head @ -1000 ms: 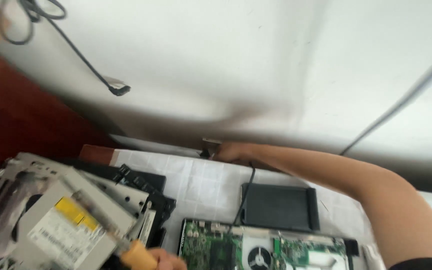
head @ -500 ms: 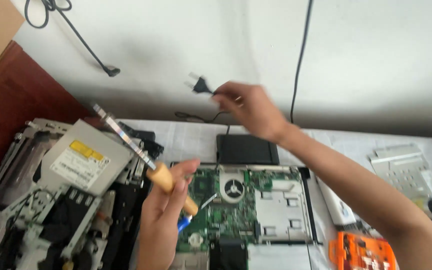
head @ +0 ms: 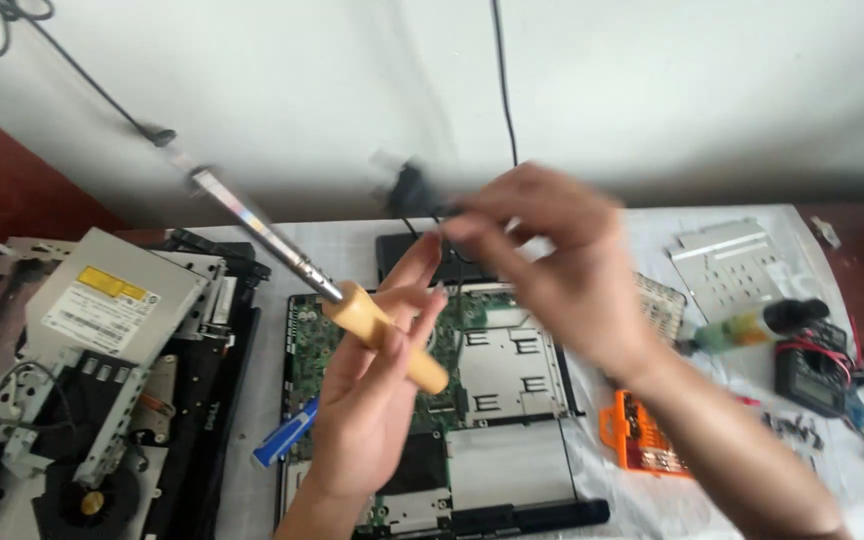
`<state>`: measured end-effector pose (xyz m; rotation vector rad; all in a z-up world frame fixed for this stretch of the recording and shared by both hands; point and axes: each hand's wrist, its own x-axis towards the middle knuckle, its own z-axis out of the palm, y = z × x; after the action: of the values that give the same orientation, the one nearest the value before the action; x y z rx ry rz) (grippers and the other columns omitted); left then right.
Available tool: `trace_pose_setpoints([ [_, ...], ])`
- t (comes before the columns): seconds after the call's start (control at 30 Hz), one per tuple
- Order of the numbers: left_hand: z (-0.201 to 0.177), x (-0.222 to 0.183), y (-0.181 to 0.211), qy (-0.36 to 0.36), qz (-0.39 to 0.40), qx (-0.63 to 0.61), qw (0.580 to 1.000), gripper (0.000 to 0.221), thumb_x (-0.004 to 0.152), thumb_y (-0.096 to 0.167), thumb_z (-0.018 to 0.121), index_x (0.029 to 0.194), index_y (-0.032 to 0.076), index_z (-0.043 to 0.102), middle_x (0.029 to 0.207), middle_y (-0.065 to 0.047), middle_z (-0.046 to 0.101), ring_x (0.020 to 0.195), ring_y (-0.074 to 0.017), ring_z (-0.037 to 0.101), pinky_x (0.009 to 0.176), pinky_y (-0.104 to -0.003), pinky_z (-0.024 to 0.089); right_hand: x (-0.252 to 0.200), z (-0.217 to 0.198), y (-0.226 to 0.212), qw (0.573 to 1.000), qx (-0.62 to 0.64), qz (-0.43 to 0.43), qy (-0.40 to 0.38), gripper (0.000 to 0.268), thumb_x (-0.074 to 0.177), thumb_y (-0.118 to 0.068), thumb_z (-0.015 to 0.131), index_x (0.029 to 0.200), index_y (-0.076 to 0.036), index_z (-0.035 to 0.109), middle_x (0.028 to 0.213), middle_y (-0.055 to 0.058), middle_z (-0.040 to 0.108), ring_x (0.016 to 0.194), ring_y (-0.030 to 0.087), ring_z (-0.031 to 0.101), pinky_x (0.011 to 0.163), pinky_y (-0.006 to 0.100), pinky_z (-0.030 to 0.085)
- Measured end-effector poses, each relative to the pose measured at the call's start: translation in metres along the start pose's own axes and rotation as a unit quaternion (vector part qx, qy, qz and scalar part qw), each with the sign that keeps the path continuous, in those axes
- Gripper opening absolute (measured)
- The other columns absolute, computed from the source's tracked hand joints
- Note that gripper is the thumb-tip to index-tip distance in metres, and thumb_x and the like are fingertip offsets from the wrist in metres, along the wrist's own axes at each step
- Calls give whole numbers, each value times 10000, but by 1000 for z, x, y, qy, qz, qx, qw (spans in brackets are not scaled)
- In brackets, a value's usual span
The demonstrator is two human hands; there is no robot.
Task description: Repairing and cleaning internal laptop components using a soldering iron, screwdriver, and compressed air spray.
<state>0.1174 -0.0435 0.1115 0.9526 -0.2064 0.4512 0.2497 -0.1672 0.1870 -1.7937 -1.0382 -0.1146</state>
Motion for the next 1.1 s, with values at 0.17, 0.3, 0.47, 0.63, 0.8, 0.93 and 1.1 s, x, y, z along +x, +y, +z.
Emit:
trace_pose_setpoints([
  [0.17,17,4,-10,-18,13,-101,995,515,1116,280,557,1551,38,427,1705,-150,314,1597,-299,286,1351,-449,180,-33,18,1,999,34,-30,-3,235,976,27,680,1205,-6,719,1033,116,653,974,226,660,845,299,576],
  [0.3,14,0,0,49,-6,-136,990,528,1083,263,550,1536,17,434,1638,-222,381,1538,-345,345,1298,-483,231,-47,15,17,992,94,-45,-77,328,1027,-9,584,1353,15,614,1149,149,639,1052,253,656,887,322,577],
  [0.47,18,-7,18,126,-21,-151,980,568,1071,329,479,1516,-22,431,1540,-266,475,1454,-404,449,1244,-539,324,-62,35,99,963,128,-157,-176,759,884,-567,725,1537,-281,466,1613,116,449,1503,334,465,1270,587,412],
  [0.63,16,-15,26,137,-36,-226,964,567,1087,306,602,1485,-69,454,1397,-294,556,1329,-417,552,1160,-542,404,-70,90,157,953,94,-265,-114,843,840,35,836,1485,-216,355,1316,115,681,1215,360,704,1165,546,542],
  [0.8,-10,-33,38,222,-5,-196,955,439,1049,268,582,1371,-31,582,1255,-229,594,1069,-314,568,957,-428,453,-44,74,171,981,20,-166,-102,498,965,-11,642,1399,-83,410,955,68,781,827,194,759,818,340,612],
  [0.93,-40,-46,50,198,4,-216,956,292,1125,224,480,1245,9,638,1133,-172,595,701,-159,548,707,-267,437,-24,57,189,956,-156,-246,-36,261,957,93,662,1133,-79,746,924,25,796,821,191,737,920,395,524],
  [1.1,-69,-63,77,255,5,-191,948,225,1131,269,514,1175,91,644,1124,-105,543,614,-93,438,666,-244,358,-6,27,179,973,-144,-166,64,125,1003,-32,726,1101,-105,752,993,41,771,852,207,682,899,384,478],
])
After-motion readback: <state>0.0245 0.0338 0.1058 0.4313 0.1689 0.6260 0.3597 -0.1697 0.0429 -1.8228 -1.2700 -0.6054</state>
